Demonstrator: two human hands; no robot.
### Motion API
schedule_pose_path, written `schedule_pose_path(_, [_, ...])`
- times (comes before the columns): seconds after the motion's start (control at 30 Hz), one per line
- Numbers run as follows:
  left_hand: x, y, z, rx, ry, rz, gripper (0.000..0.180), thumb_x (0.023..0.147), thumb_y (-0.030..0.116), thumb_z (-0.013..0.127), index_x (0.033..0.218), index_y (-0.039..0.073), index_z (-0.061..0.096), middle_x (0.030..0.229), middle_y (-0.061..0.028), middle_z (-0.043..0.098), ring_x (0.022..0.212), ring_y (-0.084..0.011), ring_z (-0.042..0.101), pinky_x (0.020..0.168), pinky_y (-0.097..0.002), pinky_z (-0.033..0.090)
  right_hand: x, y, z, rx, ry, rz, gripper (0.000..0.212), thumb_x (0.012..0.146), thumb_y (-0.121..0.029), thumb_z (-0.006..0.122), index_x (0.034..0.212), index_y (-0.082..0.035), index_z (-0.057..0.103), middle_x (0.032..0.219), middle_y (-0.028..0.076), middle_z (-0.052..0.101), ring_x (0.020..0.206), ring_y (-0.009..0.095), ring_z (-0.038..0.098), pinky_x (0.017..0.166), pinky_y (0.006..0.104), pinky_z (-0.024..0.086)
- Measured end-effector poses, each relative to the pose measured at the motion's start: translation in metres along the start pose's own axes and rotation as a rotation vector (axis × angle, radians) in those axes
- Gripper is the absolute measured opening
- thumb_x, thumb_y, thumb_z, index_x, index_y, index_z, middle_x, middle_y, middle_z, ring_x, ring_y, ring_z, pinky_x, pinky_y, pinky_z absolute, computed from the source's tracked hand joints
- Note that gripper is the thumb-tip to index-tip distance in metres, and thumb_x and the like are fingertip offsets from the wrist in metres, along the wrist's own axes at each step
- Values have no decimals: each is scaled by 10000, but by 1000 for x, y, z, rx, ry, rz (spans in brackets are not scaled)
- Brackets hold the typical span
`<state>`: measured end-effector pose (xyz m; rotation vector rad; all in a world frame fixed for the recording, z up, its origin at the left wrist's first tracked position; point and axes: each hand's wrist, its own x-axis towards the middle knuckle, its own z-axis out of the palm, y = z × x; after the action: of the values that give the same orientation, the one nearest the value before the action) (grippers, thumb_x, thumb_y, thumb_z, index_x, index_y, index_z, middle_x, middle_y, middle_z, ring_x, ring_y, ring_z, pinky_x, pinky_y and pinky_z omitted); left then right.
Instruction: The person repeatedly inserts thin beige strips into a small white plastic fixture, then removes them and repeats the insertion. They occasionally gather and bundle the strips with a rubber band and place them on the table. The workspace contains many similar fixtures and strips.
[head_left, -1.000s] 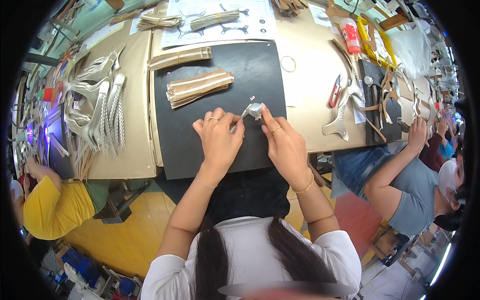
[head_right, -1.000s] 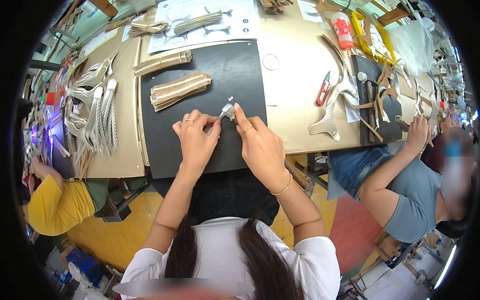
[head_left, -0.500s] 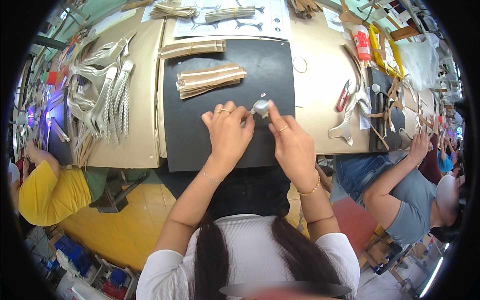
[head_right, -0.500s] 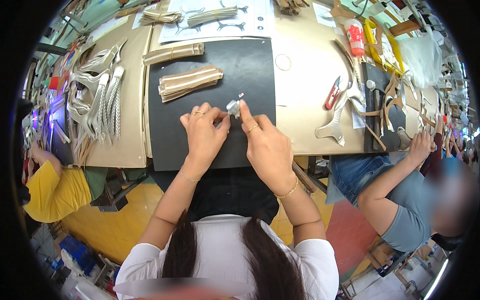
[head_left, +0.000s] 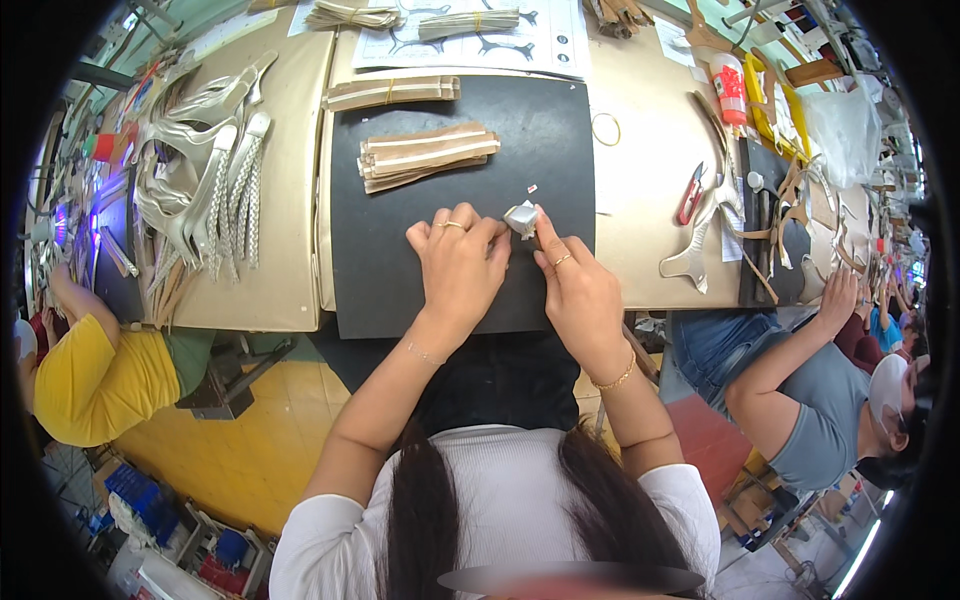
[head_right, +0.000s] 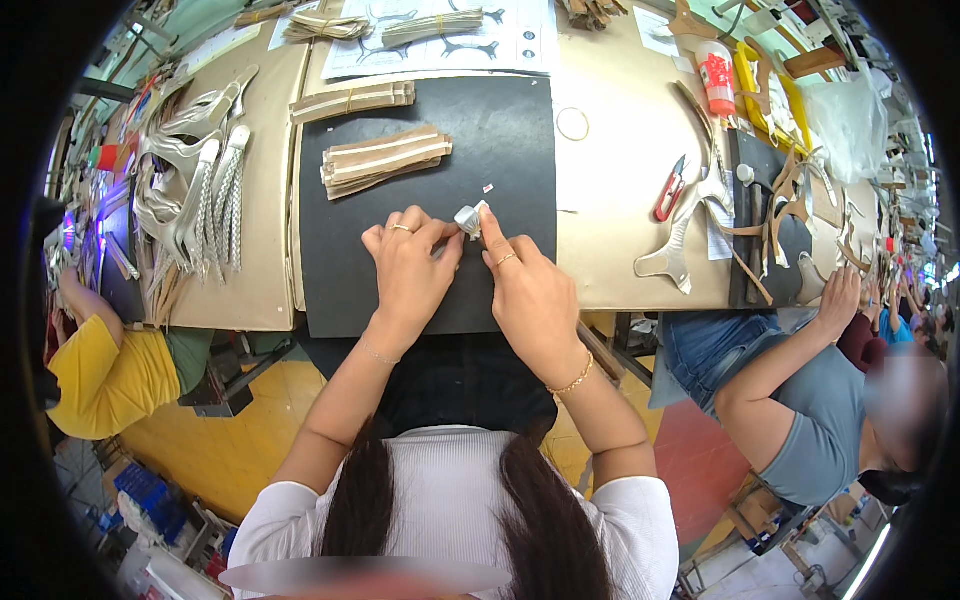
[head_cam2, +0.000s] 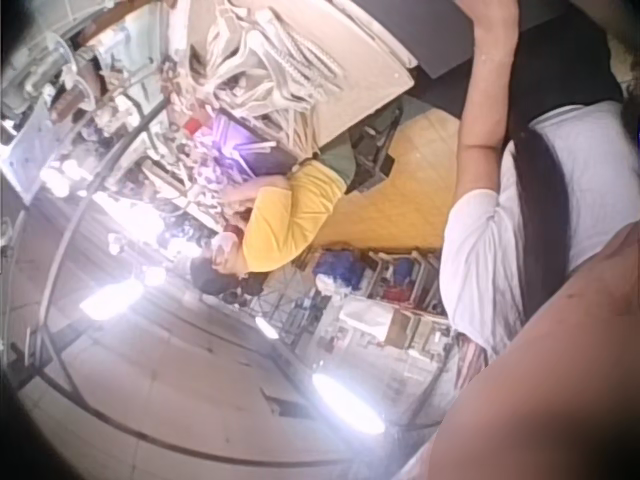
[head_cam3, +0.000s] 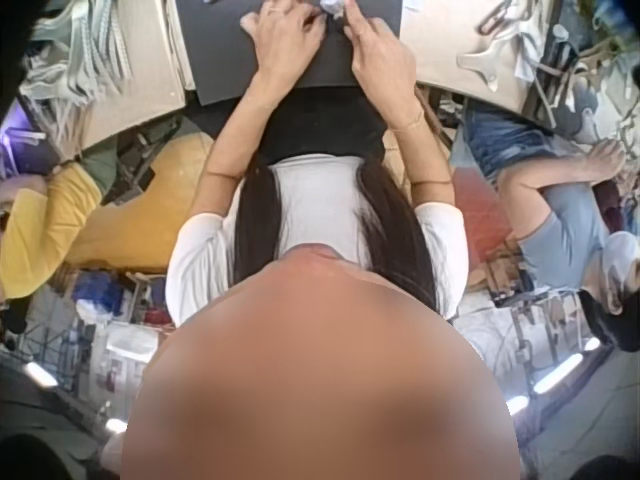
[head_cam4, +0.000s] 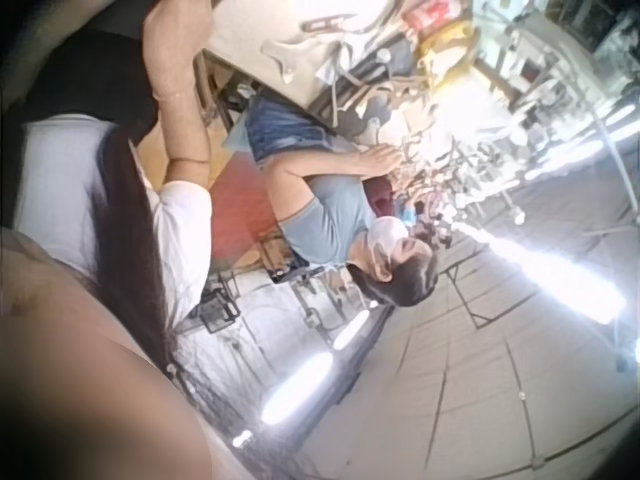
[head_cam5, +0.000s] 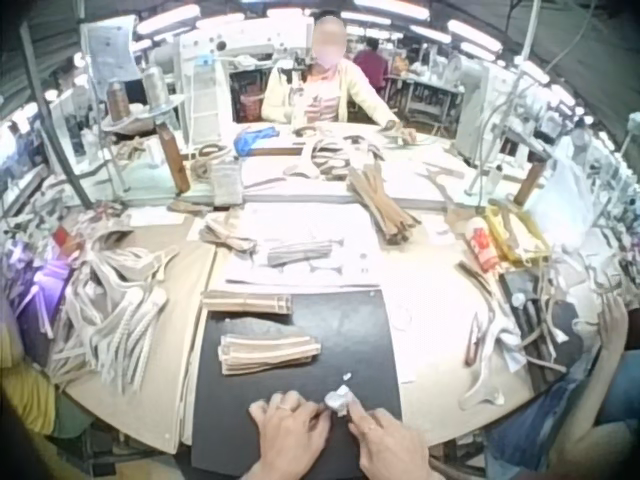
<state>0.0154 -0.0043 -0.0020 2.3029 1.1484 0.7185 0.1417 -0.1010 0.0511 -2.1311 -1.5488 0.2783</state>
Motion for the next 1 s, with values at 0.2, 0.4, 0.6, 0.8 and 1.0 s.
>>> schedule_pose_path(0.2, [-7, -8, -12, -70, -19, -21, 114, 814, 172, 816, 907, 107, 802, 842, 20, 627, 868, -179, 557, 864, -374, 299, 0, 2, 1, -80, -98, 36, 505, 973, -94, 650, 1469, -144, 572, 870, 97, 639, 703, 310, 646, 633, 419, 519])
schedule_pose_path(0.4, [-6, -8, -11, -93, -48, -74, 71, 823, 157, 800, 864, 99, 794, 829, 7, 625, 863, -189, 554, 884, -382, 304, 0, 3, -1, -69, -96, 39, 507, 968, -79, 650, 1466, -138, 576, 866, 101, 637, 706, 309, 647, 638, 418, 518])
schedule_pose_path(0.6, [-4, -7, -7, -68, -40, -59, 63, 812, 150, 799, 807, 95, 767, 791, 2, 593, 840, -194, 550, 868, -386, 305, -3, -4, -7, 80, 102, -58, 521, 959, -126, 669, 1470, -165, 573, 888, 73, 652, 704, 271, 676, 605, 398, 538])
schedule_pose_path(0.8, [-4, -7, -7, -47, -30, -31, 66, 806, 147, 796, 787, 97, 758, 767, -3, 577, 817, -194, 547, 843, -386, 299, 2, 1, -6, -94, -37, -34, 564, 943, -88, 679, 1489, -153, 552, 931, 85, 674, 714, 276, 676, 617, 402, 543])
schedule_pose_path(1.0, [-5, -7, -5, -59, 6, -17, 58, 797, 141, 791, 781, 99, 755, 762, -4, 567, 805, -195, 542, 832, -392, 299, -1, -1, -2, 49, 81, -162, 550, 935, -76, 690, 1468, -134, 569, 905, 77, 657, 699, 280, 664, 608, 390, 531])
